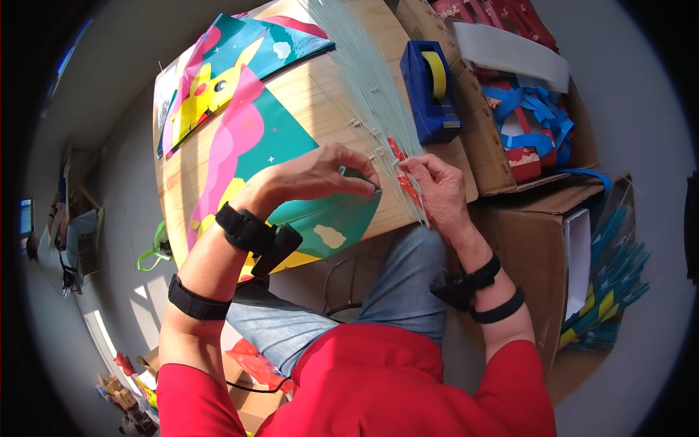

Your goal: The person assembles a Pikachu-themed kite by inserting a thin rod into a sleeve on the kite fabric and securing it with small white clips. They repeat this process for multiple kite units, handling the fabric, rods, and clips by hand.

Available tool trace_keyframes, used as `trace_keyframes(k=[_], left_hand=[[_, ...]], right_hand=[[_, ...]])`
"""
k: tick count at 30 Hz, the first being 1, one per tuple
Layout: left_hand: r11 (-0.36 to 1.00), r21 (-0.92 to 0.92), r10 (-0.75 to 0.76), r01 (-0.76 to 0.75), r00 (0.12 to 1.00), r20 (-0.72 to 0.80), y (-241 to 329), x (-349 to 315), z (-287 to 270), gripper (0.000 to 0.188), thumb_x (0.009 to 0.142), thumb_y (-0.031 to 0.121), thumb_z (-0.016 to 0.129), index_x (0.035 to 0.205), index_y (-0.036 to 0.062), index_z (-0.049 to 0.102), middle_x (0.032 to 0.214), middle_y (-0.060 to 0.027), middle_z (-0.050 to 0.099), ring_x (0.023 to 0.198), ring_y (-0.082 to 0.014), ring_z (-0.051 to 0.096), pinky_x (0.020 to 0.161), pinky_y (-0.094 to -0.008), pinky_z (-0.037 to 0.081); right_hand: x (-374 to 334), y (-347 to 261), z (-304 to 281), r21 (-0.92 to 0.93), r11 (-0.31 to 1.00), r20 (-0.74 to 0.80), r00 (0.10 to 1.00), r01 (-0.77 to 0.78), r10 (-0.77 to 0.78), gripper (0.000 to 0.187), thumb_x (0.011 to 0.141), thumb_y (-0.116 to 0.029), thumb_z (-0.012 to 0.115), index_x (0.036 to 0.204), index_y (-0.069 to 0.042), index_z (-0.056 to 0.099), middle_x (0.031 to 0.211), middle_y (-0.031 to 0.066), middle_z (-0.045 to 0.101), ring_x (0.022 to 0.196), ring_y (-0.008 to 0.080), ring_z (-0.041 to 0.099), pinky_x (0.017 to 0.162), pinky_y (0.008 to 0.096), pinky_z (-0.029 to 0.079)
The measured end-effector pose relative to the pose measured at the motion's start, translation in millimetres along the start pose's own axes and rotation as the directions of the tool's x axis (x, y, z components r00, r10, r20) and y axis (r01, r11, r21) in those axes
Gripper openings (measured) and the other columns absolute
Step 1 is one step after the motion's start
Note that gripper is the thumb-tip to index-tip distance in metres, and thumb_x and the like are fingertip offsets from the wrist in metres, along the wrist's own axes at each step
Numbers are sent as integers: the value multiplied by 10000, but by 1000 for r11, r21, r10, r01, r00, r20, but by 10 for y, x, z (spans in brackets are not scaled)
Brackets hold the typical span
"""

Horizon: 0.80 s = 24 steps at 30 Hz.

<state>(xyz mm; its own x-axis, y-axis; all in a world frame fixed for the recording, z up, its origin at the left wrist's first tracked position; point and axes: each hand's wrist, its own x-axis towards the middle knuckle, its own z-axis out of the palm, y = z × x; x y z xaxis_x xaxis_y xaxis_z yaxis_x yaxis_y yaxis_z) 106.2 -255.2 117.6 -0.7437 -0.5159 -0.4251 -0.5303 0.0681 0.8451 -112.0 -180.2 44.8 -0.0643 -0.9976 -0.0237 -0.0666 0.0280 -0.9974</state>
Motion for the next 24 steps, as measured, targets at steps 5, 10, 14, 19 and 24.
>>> trace_keyframes(k=[5, 10, 14, 19, 24], left_hand=[[998, 62, -23, 24, 999, -27, 21, 10, -28, 233, 857, 295, 707, 984, 100, 723, 808, -7, 669, 769, -87, 574, 737, -252, 459], [999, 21, -48, 49, 998, -40, -16, 31, -44, 265, 837, 250, 684, 1012, 53, 720, 848, -83, 692, 796, -146, 619, 756, -299, 493], [995, -57, -82, 80, 996, -26, -63, 67, -51, 280, 828, 259, 694, 1012, 50, 722, 856, -81, 694, 800, -145, 619, 756, -297, 494], [999, -35, -33, 32, 999, -25, -110, 71, -46, 299, 833, 300, 720, 993, 47, 720, 860, -48, 677, 836, -117, 584, 761, -270, 461], [991, 136, 22, -13, 998, -65, -136, 127, -22, 321, 810, 346, 726, 944, 55, 727, 836, -84, 685, 868, -183, 614, 827, -322, 446]], right_hand=[[110, -96, 49, 164, 944, 364, 907, -287, 212, 222, 901, -221, 694, 940, -3, 710, 832, 3, 673, 810, 62, 595, 740, 213, 470], [100, -150, 66, 100, 965, 335, 922, -242, 196, 182, 856, -171, 739, 910, 0, 709, 818, 13, 680, 794, 62, 610, 722, 214, 486], [60, -176, 114, 35, 980, 261, 949, -194, 178, 161, 839, -129, 750, 905, 10, 701, 813, 22, 684, 766, 66, 623, 697, 216, 502], [11, -206, 183, 52, 989, 212, 969, -138, 124, 159, 857, -125, 730, 920, 16, 695, 821, 31, 693, 773, 74, 631, 693, 226, 509], [-56, -120, 249, 24, 989, 233, 963, -145, 136, 167, 884, -142, 693, 912, 23, 698, 802, 38, 701, 753, 81, 630, 665, 238, 499]])
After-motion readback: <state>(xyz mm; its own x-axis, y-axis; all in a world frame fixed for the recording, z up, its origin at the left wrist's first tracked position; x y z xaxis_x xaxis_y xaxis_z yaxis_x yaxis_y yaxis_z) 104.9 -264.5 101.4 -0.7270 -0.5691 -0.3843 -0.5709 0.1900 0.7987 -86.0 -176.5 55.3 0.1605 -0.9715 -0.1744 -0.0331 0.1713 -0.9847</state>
